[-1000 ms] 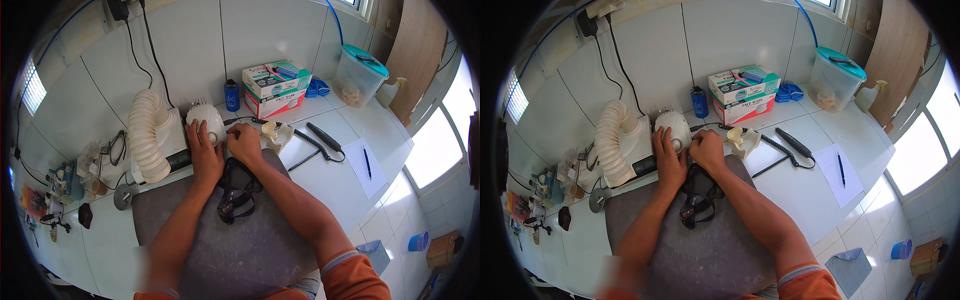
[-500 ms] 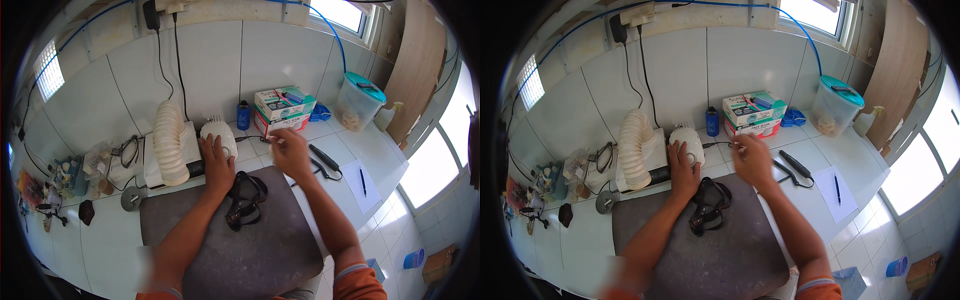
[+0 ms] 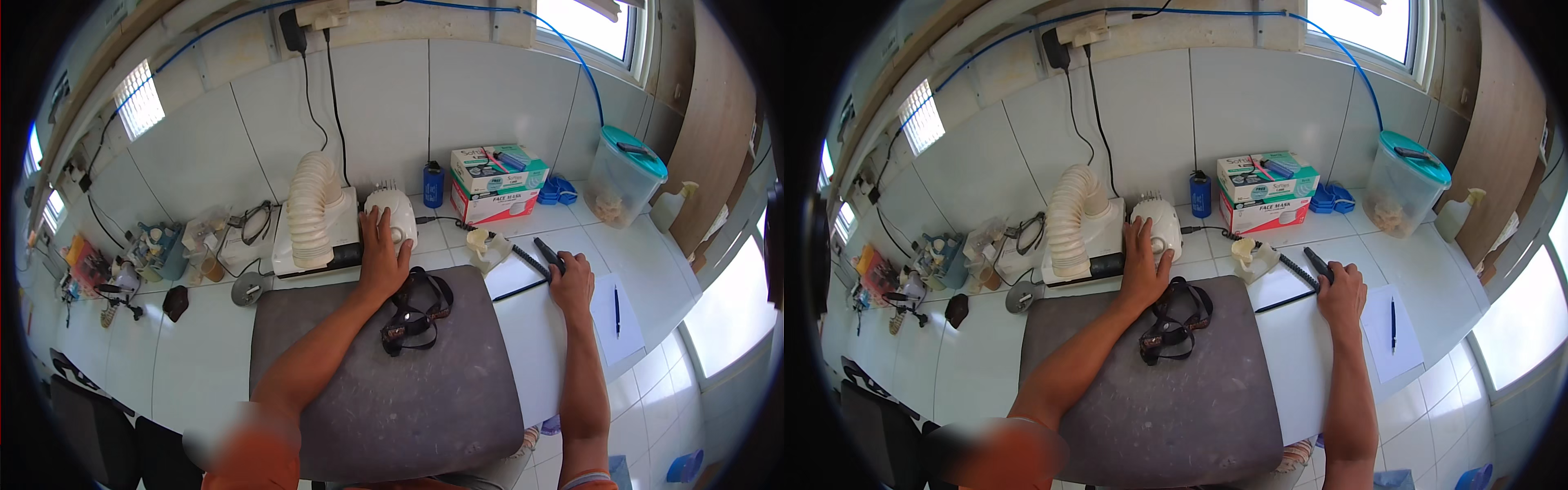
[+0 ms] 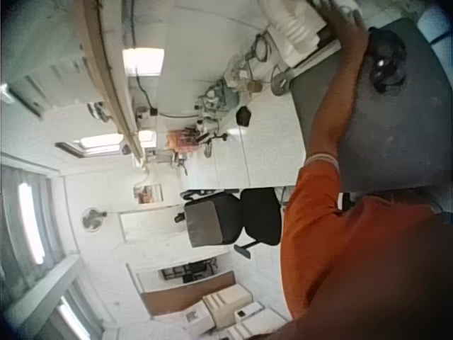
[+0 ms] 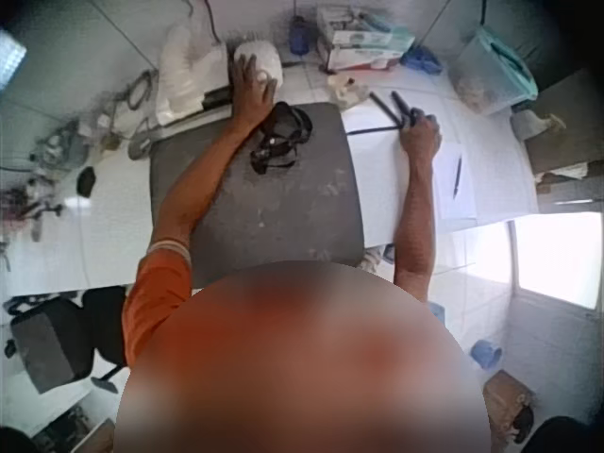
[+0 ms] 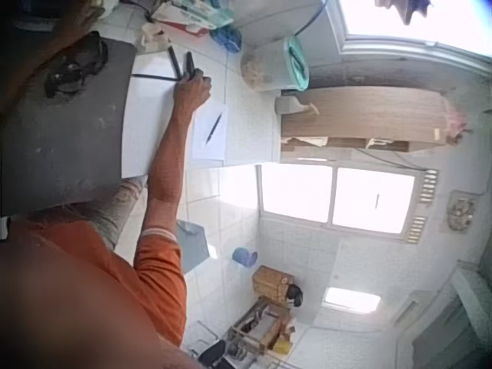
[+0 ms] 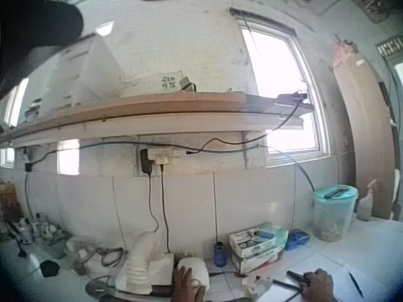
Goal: Using a rotary tool to polish or trim a dental plaster model.
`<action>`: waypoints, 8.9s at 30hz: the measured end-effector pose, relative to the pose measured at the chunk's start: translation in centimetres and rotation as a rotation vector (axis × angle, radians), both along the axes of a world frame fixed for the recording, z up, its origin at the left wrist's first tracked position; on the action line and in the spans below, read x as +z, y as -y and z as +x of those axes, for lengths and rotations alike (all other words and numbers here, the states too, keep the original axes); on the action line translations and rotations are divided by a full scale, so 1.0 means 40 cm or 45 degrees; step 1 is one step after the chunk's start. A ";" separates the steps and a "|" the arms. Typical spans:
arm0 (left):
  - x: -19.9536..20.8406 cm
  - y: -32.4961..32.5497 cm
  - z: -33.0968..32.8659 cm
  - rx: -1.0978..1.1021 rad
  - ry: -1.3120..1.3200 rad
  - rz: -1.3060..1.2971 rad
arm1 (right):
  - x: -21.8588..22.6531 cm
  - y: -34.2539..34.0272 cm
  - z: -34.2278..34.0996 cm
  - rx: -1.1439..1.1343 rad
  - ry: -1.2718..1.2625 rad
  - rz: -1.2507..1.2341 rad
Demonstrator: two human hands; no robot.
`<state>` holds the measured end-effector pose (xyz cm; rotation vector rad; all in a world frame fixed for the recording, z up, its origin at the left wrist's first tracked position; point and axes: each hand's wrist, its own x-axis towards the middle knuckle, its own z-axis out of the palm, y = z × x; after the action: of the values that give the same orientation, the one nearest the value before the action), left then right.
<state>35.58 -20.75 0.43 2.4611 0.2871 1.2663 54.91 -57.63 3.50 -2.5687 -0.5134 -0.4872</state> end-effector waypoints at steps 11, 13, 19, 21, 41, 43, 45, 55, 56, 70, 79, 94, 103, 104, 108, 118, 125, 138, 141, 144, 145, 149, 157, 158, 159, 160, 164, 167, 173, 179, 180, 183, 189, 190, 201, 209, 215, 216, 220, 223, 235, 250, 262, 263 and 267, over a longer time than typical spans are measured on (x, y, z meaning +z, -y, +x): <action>0.160 -0.112 0.157 0.211 0.190 0.100 | 0.011 -0.001 0.020 -0.074 0.107 0.200; 0.169 -0.146 0.208 0.394 0.092 0.152 | 0.024 -0.003 0.013 -0.037 0.205 0.374; 0.163 -0.209 0.265 0.622 -0.257 0.266 | 0.049 -0.026 -0.014 0.170 0.284 0.565; 0.172 -0.216 0.273 0.621 -0.268 0.280 | 0.048 -0.036 -0.023 0.247 0.345 0.569; 0.040 0.291 -0.063 -0.887 0.352 -1.741 | 0.109 -0.102 -0.251 1.022 0.279 0.232; 0.031 0.293 -0.065 -0.877 0.339 -1.702 | 0.104 -0.101 -0.248 0.980 0.201 0.168; 0.028 0.292 -0.061 -0.887 0.330 -1.681 | 0.100 -0.102 -0.246 0.978 0.206 0.146; 0.043 0.298 -0.063 -0.898 0.265 -1.670 | 0.089 -0.106 -0.239 0.936 0.139 0.132; 0.042 0.298 -0.061 -0.944 0.293 -1.682 | 0.087 -0.106 -0.239 0.946 0.149 0.136; 0.047 0.298 -0.062 -0.904 0.246 -1.641 | 0.088 -0.104 -0.241 0.935 0.125 0.124; 0.046 0.298 -0.061 -0.924 0.249 -1.653 | 0.082 -0.105 -0.242 0.939 0.084 0.124; 0.046 0.298 -0.067 -0.856 0.085 -1.519 | 0.086 -0.104 -0.246 0.942 0.080 0.032; 0.047 0.299 -0.066 -0.860 0.034 -1.472 | 0.082 -0.106 -0.252 0.894 -0.061 0.002; 0.047 0.299 -0.067 -0.904 0.058 -1.484 | 0.082 -0.107 -0.252 0.892 -0.064 -0.003; 0.047 0.298 -0.068 -0.877 0.000 -1.429 | 0.081 -0.106 -0.251 0.882 -0.092 -0.009; 0.045 0.298 -0.068 -0.850 0.014 -1.473 | 0.069 -0.106 -0.248 0.978 0.088 0.139; 0.056 0.304 -0.072 -0.891 0.023 -1.486 | 0.077 -0.100 -0.256 0.997 0.124 0.150; 0.177 0.290 -0.075 -0.766 0.130 -1.377 | 0.082 -0.102 -0.242 0.988 0.148 0.292; 0.277 0.186 -0.131 -0.388 -0.314 -0.432 | 0.086 -0.092 -0.220 0.884 0.266 0.451; 0.257 0.204 -0.198 0.026 -0.955 0.142 | 0.094 -0.069 -0.178 0.679 0.387 0.641; 0.239 0.217 -0.201 -0.022 -1.119 0.080 | 0.097 -0.061 -0.160 0.600 0.401 0.705; 0.191 0.254 -0.188 -0.096 -1.267 -0.023 | 0.097 -0.017 -0.102 0.328 0.353 0.827; 0.270 0.266 -0.007 -0.410 -0.933 -0.406 | 0.061 0.001 -0.037 0.120 0.271 0.993; 0.289 0.275 0.052 -0.470 -0.903 -0.554 | 0.057 0.002 -0.033 0.134 0.268 1.037; 0.309 0.285 0.113 -0.564 -0.798 -0.680 | 0.054 0.002 -0.028 0.114 0.266 1.029; 0.326 0.297 0.170 -0.586 -0.806 -0.767 | 0.051 0.003 -0.024 0.110 0.274 1.037; 0.350 0.387 0.376 -0.612 -0.605 -1.014 | 0.042 0.004 -0.010 0.106 0.391 1.047; 0.321 0.452 0.430 -0.749 -0.365 -1.427 | 0.037 0.004 0.003 0.080 0.443 1.024; 0.246 0.393 0.169 -0.736 -0.447 -0.834 | 0.025 -0.018 0.037 0.071 0.770 0.996; 0.277 0.299 -0.201 -0.742 -0.581 -0.733 | 0.005 -0.030 0.053 0.111 0.496 0.976; 0.281 0.281 -0.243 -0.654 -0.608 -0.742 | 0.002 -0.033 0.056 0.137 0.490 1.051; 0.276 0.216 -0.365 -0.525 -0.621 -0.732 | -0.017 -0.046 0.066 0.171 0.271 1.325; 0.249 0.092 -0.543 -0.359 -0.504 -0.830 | -0.045 -0.057 0.089 0.102 0.020 1.415; 0.243 0.078 -0.571 -0.323 -0.493 -0.825 | -0.055 -0.052 0.090 0.089 0.007 1.446; 0.235 -0.046 -0.735 -0.179 -0.549 -0.881 | -0.061 -0.062 0.110 0.096 -0.125 1.395; 0.154 -0.037 -0.648 -0.166 -0.518 -0.867 | -0.044 -0.027 0.051 0.246 -0.159 1.591; 0.100 -0.017 -0.621 -0.229 -0.493 -0.930 | -0.005 -0.016 0.017 0.341 -0.023 1.474; 0.098 -0.015 -0.618 -0.202 -0.485 -0.924 | -0.005 -0.013 0.009 0.389 -0.068 1.486; 0.120 0.020 -0.594 -0.203 -0.471 -0.866 | 0.002 -0.013 -0.006 0.375 -0.053 1.351; 0.150 0.083 -0.530 -0.350 -0.478 -0.691 | 0.009 -0.010 -0.011 0.401 0.033 1.274; 0.093 0.292 0.051 -0.380 -0.417 -0.084 | 0.064 0.003 -0.067 0.667 0.322 1.253; 0.066 0.338 0.219 -0.014 -0.327 0.208 | 0.080 -0.007 -0.077 0.841 0.451 1.693; 0.058 0.315 0.189 -0.373 -0.276 -0.207 | 0.129 0.016 -0.118 0.717 0.740 1.437; 0.070 0.312 0.181 -0.374 -0.270 -0.197 | 0.127 0.011 -0.120 0.748 0.744 1.420; 0.117 0.249 0.107 -0.402 -0.297 -0.041 | 0.104 -0.004 -0.128 0.850 0.691 1.322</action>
<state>39.85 -30.72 5.12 2.5033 -0.0250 0.8413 49.80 -57.47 7.64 -1.1751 -0.9337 -0.8913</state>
